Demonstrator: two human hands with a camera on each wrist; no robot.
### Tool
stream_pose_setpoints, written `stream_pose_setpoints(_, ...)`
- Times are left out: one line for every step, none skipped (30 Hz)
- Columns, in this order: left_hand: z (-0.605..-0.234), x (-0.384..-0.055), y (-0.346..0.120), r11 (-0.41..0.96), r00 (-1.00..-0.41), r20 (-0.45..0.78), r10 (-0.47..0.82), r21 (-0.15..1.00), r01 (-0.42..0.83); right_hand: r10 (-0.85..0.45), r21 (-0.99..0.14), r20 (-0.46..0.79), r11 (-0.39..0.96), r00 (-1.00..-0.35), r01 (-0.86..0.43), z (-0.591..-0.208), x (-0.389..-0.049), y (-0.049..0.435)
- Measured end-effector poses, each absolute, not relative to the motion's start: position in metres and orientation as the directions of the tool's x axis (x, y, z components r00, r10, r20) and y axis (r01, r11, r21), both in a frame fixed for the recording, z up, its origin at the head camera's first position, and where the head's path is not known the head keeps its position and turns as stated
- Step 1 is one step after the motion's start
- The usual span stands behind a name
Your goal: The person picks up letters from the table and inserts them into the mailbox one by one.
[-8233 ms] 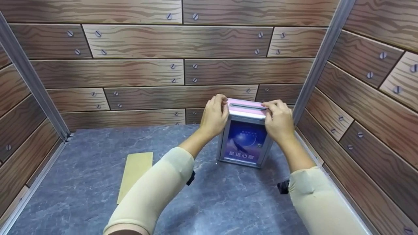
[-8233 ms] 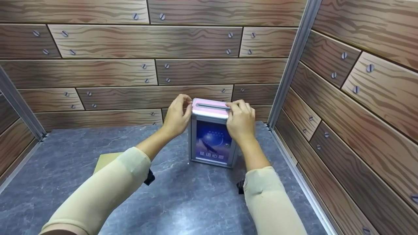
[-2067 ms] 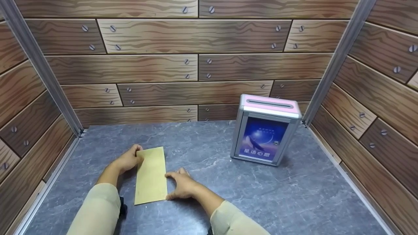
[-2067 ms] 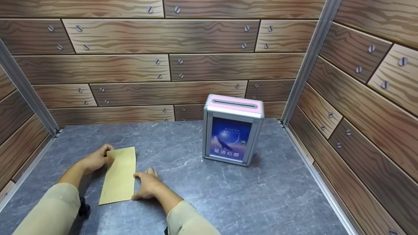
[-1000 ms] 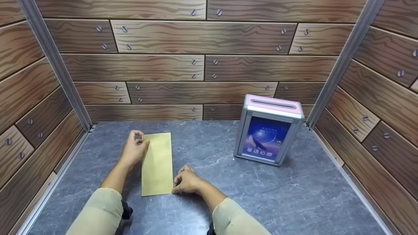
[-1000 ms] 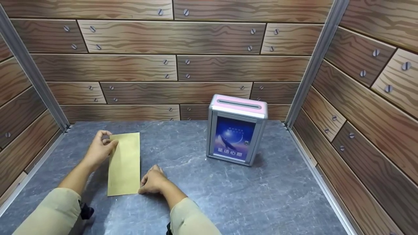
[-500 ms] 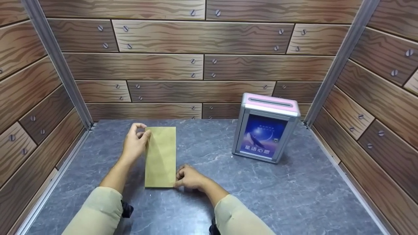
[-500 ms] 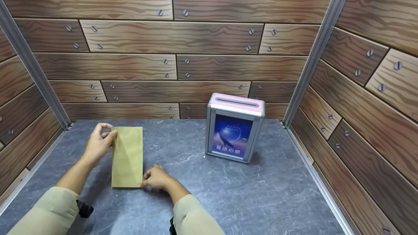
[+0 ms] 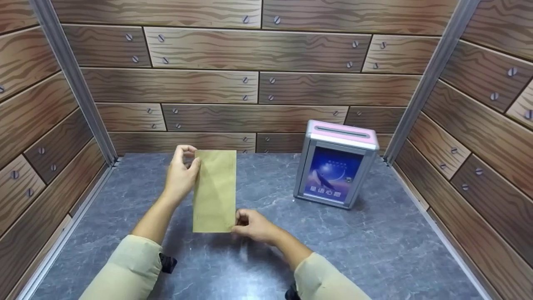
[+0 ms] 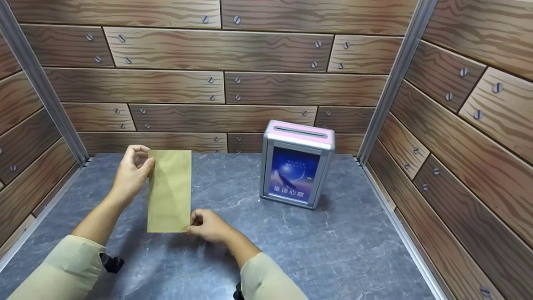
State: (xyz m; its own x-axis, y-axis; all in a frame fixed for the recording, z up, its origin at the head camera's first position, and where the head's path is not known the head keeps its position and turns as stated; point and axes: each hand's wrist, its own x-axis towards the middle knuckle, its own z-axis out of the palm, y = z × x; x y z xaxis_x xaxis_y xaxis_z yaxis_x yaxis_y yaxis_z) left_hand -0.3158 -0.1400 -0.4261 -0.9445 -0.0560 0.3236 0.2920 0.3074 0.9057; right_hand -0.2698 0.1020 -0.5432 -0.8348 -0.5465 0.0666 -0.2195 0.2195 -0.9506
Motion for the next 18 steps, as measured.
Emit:
stream_pose_setpoints(-0.425, -0.315, -0.137, 0.297, -0.943, 0.329, -0.053, 0.907, 0.300, -0.541, -0.950, 0.069, 0.221, -0.838, -0.221, -0.541, -0.268, 0.105)
stream_pose_setpoints(-0.424, -0.314, -0.134, 0.289, -0.941, 0.334, -0.050, 0.907, 0.306, -0.535, -0.947, 0.073, 0.227, -0.841, -0.227, -0.539, -0.267, 0.108)
stream_pose_setpoints(-0.423, -0.313, -0.132, 0.283, -0.941, 0.336, -0.045, 0.908, 0.310, -0.530, -0.944, 0.077, 0.234, -0.844, -0.232, -0.538, -0.266, 0.112)
stream_pose_setpoints(-0.424, -0.312, -0.129, 0.281, -0.940, 0.338, -0.044, 0.907, 0.313, -0.526, -0.941, 0.076, 0.243, -0.847, -0.235, -0.538, -0.264, 0.115)
stream_pose_setpoints(-0.424, -0.310, -0.127, 0.282, -0.940, 0.340, -0.040, 0.906, 0.316, -0.521, -0.942, 0.077, 0.242, -0.850, -0.234, -0.537, -0.262, 0.119)
stream_pose_setpoints(-0.424, -0.310, -0.125, 0.281, -0.940, 0.340, -0.032, 0.906, 0.318, -0.516, -0.943, 0.076, 0.241, -0.853, -0.230, -0.537, -0.261, 0.123)
stream_pose_setpoints(-0.425, -0.308, -0.123, 0.280, -0.939, 0.342, -0.025, 0.904, 0.322, -0.513, -0.948, 0.070, 0.232, -0.855, -0.217, -0.537, -0.259, 0.127)
stream_pose_setpoints(-0.425, -0.307, -0.121, 0.280, -0.939, 0.345, -0.013, 0.902, 0.328, -0.510, -0.954, 0.063, 0.222, -0.858, -0.202, -0.537, -0.258, 0.131)
stream_pose_setpoints(-0.425, -0.305, -0.119, 0.280, -0.938, 0.346, 0.001, 0.901, 0.333, -0.506, -0.960, 0.054, 0.211, -0.861, -0.185, -0.536, -0.257, 0.136)
stream_pose_setpoints(-0.424, -0.304, -0.117, 0.275, -0.937, 0.350, 0.018, 0.899, 0.341, -0.501, -0.966, 0.044, 0.200, -0.864, -0.165, -0.536, -0.256, 0.140)
stream_pose_setpoints(-0.424, -0.303, -0.115, 0.273, -0.935, 0.353, 0.038, 0.896, 0.350, -0.496, -0.972, 0.034, 0.186, -0.867, -0.145, -0.536, -0.255, 0.144)
stream_pose_setpoints(-0.424, -0.302, -0.113, 0.274, -0.932, 0.358, 0.056, 0.892, 0.359, -0.494, -0.976, 0.021, 0.178, -0.869, -0.124, -0.536, -0.255, 0.148)
stream_pose_setpoints(-0.424, -0.301, -0.110, 0.278, -0.928, 0.367, 0.069, 0.886, 0.371, -0.493, -0.980, 0.008, 0.170, -0.870, -0.105, -0.535, -0.254, 0.152)
stream_pose_setpoints(-0.424, -0.299, -0.107, 0.286, -0.923, 0.376, 0.083, 0.878, 0.383, -0.493, -0.981, -0.001, 0.169, -0.870, -0.095, -0.535, -0.253, 0.156)
stream_pose_setpoints(-0.425, -0.298, -0.104, 0.295, -0.919, 0.383, 0.095, 0.871, 0.393, -0.494, -0.981, -0.008, 0.174, -0.869, -0.090, -0.534, -0.252, 0.160)
stream_pose_setpoints(-0.425, -0.297, -0.101, 0.302, -0.914, 0.393, 0.106, 0.863, 0.406, -0.497, -0.978, -0.012, 0.185, -0.867, -0.092, -0.533, -0.251, 0.164)
stream_pose_setpoints(-0.425, -0.295, -0.098, 0.311, -0.909, 0.401, 0.116, 0.854, 0.417, -0.505, -0.973, -0.012, 0.205, -0.863, -0.106, -0.532, -0.250, 0.168)
stream_pose_setpoints(-0.425, -0.294, -0.094, 0.318, -0.903, 0.413, 0.122, 0.845, 0.429, -0.513, -0.965, -0.010, 0.231, -0.858, -0.126, -0.531, -0.248, 0.172)
